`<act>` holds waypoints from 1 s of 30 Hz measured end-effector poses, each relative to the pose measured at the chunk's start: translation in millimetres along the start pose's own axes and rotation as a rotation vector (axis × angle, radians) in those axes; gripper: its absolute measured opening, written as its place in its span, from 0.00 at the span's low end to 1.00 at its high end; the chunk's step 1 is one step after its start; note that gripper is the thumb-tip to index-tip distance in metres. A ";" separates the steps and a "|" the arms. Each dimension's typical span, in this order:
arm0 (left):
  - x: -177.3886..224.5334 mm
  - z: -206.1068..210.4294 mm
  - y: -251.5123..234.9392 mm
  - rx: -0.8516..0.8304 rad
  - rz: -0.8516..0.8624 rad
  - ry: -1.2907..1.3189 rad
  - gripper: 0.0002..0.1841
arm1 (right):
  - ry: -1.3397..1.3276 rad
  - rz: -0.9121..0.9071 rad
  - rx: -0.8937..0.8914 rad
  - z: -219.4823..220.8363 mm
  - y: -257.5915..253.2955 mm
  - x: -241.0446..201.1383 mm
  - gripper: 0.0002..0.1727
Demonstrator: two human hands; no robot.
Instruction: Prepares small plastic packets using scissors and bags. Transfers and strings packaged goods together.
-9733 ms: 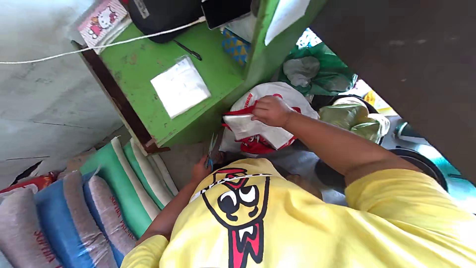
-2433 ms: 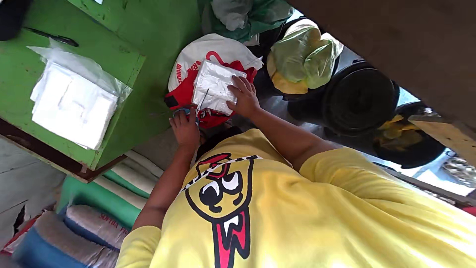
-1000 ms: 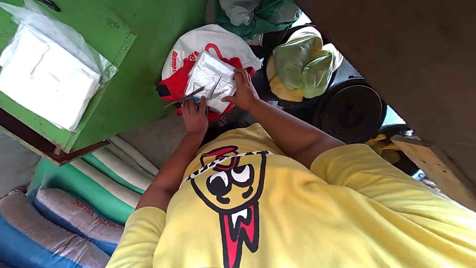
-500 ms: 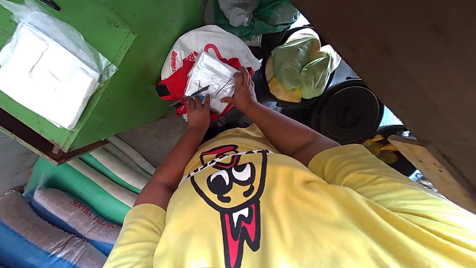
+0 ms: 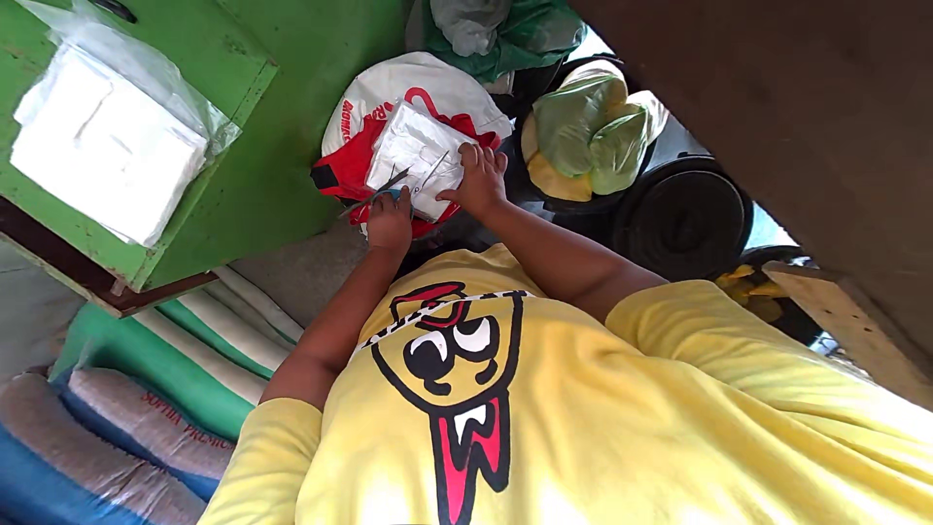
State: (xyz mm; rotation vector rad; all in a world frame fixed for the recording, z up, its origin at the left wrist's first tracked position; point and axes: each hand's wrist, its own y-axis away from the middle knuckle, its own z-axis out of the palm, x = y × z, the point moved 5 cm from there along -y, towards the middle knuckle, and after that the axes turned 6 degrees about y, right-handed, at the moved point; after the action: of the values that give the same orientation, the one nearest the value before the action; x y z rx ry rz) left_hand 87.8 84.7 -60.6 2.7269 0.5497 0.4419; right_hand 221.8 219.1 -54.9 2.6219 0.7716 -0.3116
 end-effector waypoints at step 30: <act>-17.8 -13.7 11.0 -0.104 0.156 0.146 0.27 | -0.011 0.105 0.002 8.9 15.3 -2.8 0.48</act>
State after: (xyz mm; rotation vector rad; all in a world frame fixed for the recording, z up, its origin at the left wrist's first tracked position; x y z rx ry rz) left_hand 70.8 71.1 -48.3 2.6615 0.3397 0.6934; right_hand 227.1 202.2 -57.5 2.6486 0.6280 -0.2975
